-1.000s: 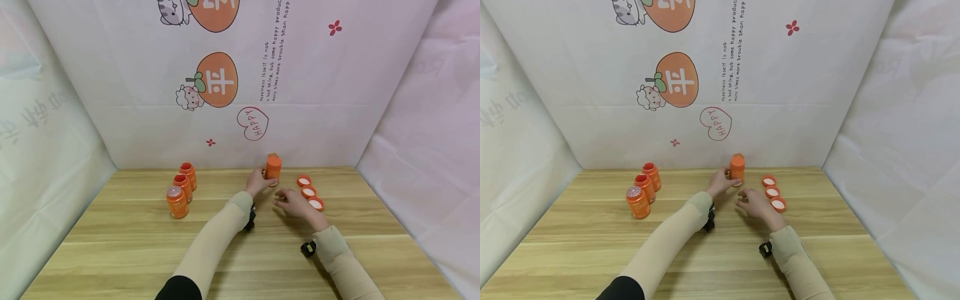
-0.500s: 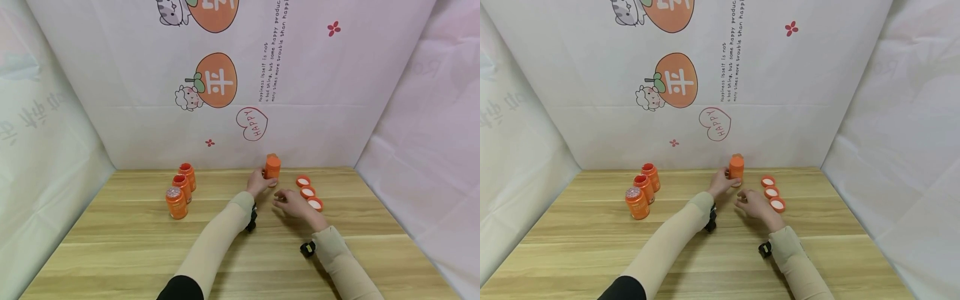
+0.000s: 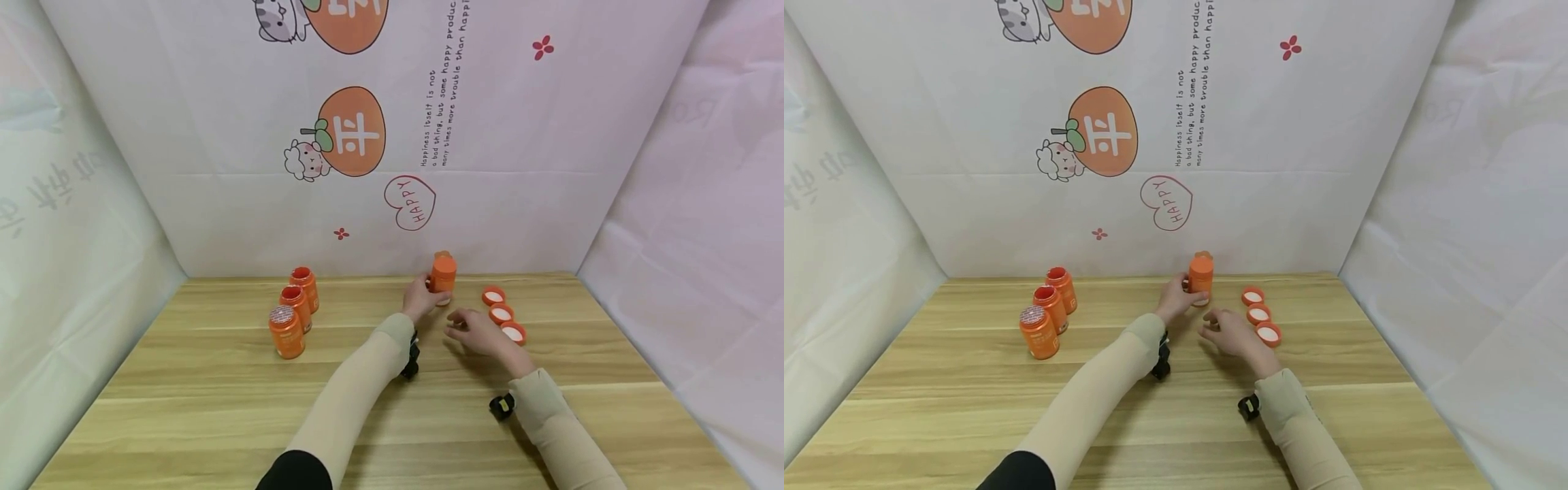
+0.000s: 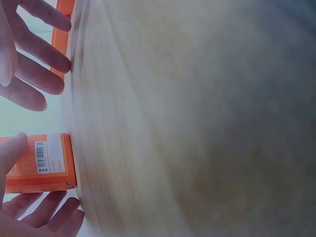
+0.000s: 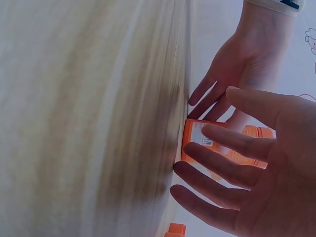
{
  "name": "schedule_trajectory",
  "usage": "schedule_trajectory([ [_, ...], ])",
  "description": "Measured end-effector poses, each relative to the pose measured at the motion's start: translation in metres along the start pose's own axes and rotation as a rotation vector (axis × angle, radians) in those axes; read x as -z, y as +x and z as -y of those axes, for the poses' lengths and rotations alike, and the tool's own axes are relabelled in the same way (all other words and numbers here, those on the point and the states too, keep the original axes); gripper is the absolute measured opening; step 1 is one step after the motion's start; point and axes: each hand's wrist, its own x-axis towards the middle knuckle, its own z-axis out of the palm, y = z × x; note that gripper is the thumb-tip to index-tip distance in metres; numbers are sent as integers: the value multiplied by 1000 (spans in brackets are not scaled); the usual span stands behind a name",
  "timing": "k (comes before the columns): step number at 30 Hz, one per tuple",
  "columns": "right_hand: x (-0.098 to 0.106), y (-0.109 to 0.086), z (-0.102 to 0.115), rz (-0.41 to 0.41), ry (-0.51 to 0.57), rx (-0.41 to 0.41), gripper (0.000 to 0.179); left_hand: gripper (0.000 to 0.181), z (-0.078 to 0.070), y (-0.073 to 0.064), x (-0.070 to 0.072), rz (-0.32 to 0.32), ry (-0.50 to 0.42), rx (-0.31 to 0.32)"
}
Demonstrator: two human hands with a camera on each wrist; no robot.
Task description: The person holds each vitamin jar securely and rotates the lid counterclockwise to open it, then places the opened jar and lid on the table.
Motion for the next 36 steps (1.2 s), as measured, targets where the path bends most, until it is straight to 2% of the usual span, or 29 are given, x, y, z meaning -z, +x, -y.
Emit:
schedule_trajectory([
  [9, 0, 2, -1, -9, -26, 28, 36, 43, 2, -6, 8, -18, -53, -6],
  [20, -1, 1, 1, -16, -33, 17, 35, 44, 8, -16, 23, -42, -57, -22],
  [29, -2, 2, 5, -27, -44, 2, 36, 43, 12, -25, 38, -69, -45, 0],
  [36, -2, 4, 8, -38, -2, -32, 38, 39, 16, -30, 47, -95, -13, -50],
])
